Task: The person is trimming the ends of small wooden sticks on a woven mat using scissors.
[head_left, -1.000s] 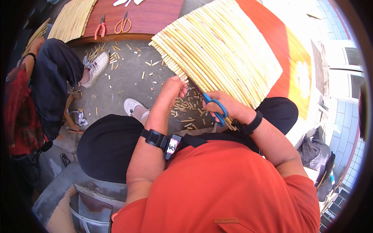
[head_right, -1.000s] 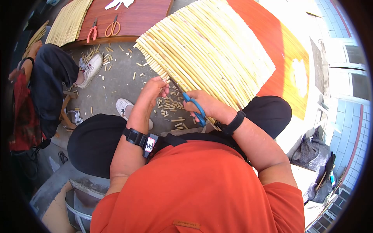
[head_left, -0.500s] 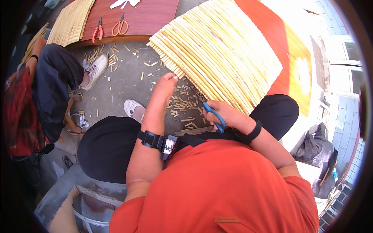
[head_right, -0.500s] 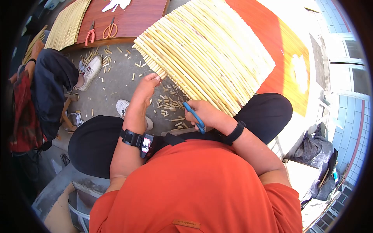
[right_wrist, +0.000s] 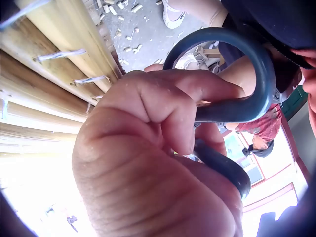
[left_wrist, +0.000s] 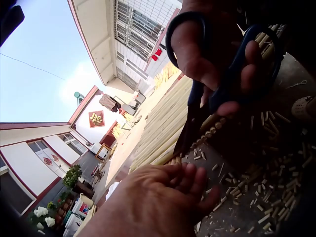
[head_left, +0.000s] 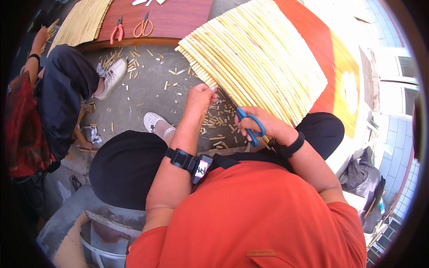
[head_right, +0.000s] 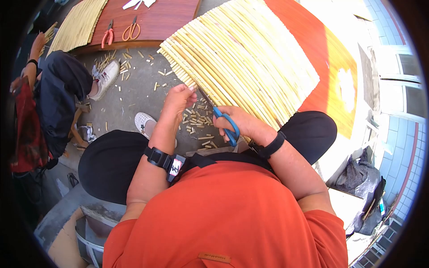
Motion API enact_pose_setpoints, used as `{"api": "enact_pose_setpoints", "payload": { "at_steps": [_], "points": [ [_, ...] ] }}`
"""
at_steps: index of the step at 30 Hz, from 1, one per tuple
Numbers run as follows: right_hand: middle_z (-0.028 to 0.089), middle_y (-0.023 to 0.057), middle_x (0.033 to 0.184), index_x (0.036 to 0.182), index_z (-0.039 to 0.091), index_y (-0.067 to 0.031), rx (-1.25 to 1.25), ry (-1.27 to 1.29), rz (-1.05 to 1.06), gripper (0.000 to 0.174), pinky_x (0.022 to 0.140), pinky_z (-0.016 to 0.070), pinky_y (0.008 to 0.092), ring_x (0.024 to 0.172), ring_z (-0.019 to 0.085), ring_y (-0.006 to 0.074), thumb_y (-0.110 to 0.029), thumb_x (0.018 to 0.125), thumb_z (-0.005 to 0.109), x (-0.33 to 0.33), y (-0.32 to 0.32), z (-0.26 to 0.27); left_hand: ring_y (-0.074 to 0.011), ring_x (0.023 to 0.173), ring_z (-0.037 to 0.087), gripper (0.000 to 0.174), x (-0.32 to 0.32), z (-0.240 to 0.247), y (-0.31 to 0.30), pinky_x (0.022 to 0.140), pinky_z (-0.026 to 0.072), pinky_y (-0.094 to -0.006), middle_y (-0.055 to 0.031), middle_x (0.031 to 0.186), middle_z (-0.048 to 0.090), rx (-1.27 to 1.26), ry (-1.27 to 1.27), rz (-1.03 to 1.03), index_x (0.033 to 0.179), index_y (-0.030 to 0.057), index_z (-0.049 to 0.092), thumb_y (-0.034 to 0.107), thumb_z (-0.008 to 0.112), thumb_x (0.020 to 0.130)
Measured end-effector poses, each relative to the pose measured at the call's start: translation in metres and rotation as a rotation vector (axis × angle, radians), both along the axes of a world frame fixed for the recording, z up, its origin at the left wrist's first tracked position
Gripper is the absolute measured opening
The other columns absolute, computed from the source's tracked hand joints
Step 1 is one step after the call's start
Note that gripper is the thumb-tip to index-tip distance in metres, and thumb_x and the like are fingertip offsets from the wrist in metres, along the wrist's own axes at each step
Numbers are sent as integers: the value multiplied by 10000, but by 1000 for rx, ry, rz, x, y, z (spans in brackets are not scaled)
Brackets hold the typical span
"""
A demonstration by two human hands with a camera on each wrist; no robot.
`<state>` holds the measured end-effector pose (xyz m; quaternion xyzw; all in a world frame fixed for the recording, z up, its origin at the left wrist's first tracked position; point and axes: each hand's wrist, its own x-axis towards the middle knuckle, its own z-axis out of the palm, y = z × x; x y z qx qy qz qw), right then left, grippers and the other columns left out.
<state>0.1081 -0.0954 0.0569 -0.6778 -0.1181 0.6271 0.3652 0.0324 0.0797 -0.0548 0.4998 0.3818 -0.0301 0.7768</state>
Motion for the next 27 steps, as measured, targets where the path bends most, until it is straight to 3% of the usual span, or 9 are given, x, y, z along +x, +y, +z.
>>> {"api": "enact_pose_setpoints", "payload": {
  "at_steps": [6, 8, 15, 18, 23, 27],
  "points": [
    [559, 52, 630, 873, 535, -48, -8, 3, 11, 164, 457, 456, 246, 496, 556, 130, -203, 819, 547, 1, 4, 0, -107, 638, 573, 118, 2, 10, -3, 599, 431, -232, -5, 719, 617, 18, 22, 5, 836, 84, 612, 189, 581, 879],
    [547, 41, 640, 900, 532, -24, -53, -20, 37, 166, 481, 442, 234, 518, 540, 117, -143, 784, 517, 1, 5, 2, -127, 564, 546, 114, 4, 14, -4, 540, 444, -250, -58, 669, 607, -3, 22, 86, 795, 13, 607, 99, 581, 866],
    [525, 25, 619, 854, 545, -39, -67, -84, -6, 140, 437, 456, 244, 497, 520, 108, -172, 812, 552, -5, 4, -3, -132, 558, 546, 108, 4, 8, -6, 540, 449, -249, -56, 677, 607, -2, 6, 82, 819, 10, 614, 96, 575, 873],
    [519, 27, 605, 855, 547, -36, -20, -82, -50, 121, 430, 448, 247, 487, 518, 113, -143, 799, 553, -9, 2, -6, -103, 621, 561, 107, 2, 1, -5, 600, 431, -233, -3, 721, 609, 10, -19, 14, 883, 72, 624, 159, 563, 892],
    [498, 17, 566, 843, 531, -36, -82, -350, 85, 82, 404, 410, 221, 434, 487, 101, -102, 795, 523, -15, 3, 0, -109, 623, 560, 108, 2, 8, -2, 613, 448, -234, -11, 712, 603, -5, 16, -3, 883, 57, 618, 133, 542, 899],
    [528, 35, 599, 864, 527, -29, -43, -210, 30, 107, 424, 424, 236, 466, 518, 113, -107, 790, 518, -13, 2, 0, -108, 618, 556, 107, 1, 7, -4, 618, 455, -235, -14, 710, 602, -2, -13, 3, 889, 57, 615, 124, 533, 902]
  ]
}}
